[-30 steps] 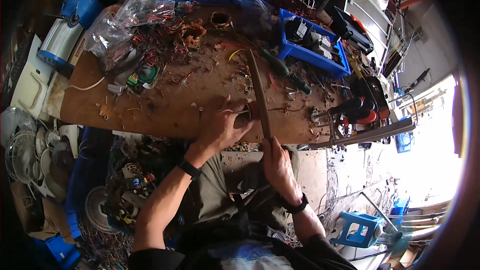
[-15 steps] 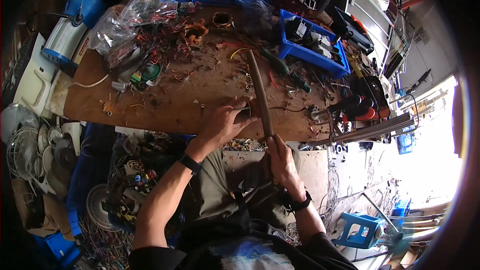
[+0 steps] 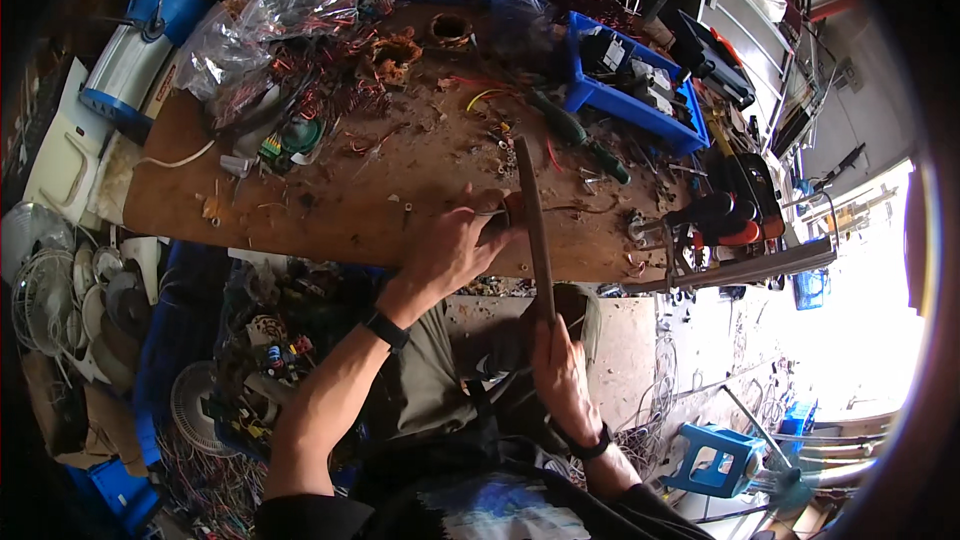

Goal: The person works at a cluttered workbench in a workshop, handling various electronic components and wires. They use a hammer to repeatedly strike a small cylindrical object, likely a motor or coil, while holding it on the table.

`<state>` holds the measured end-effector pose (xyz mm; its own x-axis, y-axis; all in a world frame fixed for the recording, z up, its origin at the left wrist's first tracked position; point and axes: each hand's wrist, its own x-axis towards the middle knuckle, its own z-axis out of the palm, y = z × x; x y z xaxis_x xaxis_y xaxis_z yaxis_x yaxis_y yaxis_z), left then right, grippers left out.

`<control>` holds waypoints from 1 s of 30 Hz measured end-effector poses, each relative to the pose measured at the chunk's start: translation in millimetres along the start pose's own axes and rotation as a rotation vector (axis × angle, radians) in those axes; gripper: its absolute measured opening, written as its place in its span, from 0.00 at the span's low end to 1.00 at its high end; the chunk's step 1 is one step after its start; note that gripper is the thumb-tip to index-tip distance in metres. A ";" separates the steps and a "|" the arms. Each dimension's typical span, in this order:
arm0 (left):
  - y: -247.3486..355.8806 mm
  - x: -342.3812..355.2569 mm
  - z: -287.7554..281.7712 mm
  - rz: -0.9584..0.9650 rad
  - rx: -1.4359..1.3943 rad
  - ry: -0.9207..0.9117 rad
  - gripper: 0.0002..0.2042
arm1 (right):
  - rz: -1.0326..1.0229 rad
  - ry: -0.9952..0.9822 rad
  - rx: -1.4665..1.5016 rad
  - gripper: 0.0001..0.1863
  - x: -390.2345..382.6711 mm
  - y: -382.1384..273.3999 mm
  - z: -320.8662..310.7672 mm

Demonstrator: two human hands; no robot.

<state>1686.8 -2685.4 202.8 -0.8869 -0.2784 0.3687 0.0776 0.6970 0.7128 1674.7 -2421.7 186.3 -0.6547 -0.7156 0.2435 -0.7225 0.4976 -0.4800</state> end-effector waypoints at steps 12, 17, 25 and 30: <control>-17.5 3.0 9.3 0.100 0.090 0.060 0.19 | 0.001 -0.094 0.008 0.20 64.4 -1.2 2.9; 1.4 2.0 -1.8 0.034 0.283 -0.062 0.19 | -0.025 -0.010 -0.083 0.22 -1.5 -2.5 -7.2; -4.3 2.4 6.5 0.233 0.204 0.155 0.22 | 0.031 -0.089 -0.016 0.14 -9.6 -5.3 -24.8; -8.3 2.7 4.1 0.139 0.226 0.096 0.21 | -0.062 0.071 0.075 0.12 81.5 -5.9 -1.3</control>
<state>1681.8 -2689.2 195.5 -0.8266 -0.2237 0.5164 0.0823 0.8597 0.5042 1625.3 -2482.4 210.0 -0.6249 -0.7062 0.3328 -0.7454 0.4131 -0.5231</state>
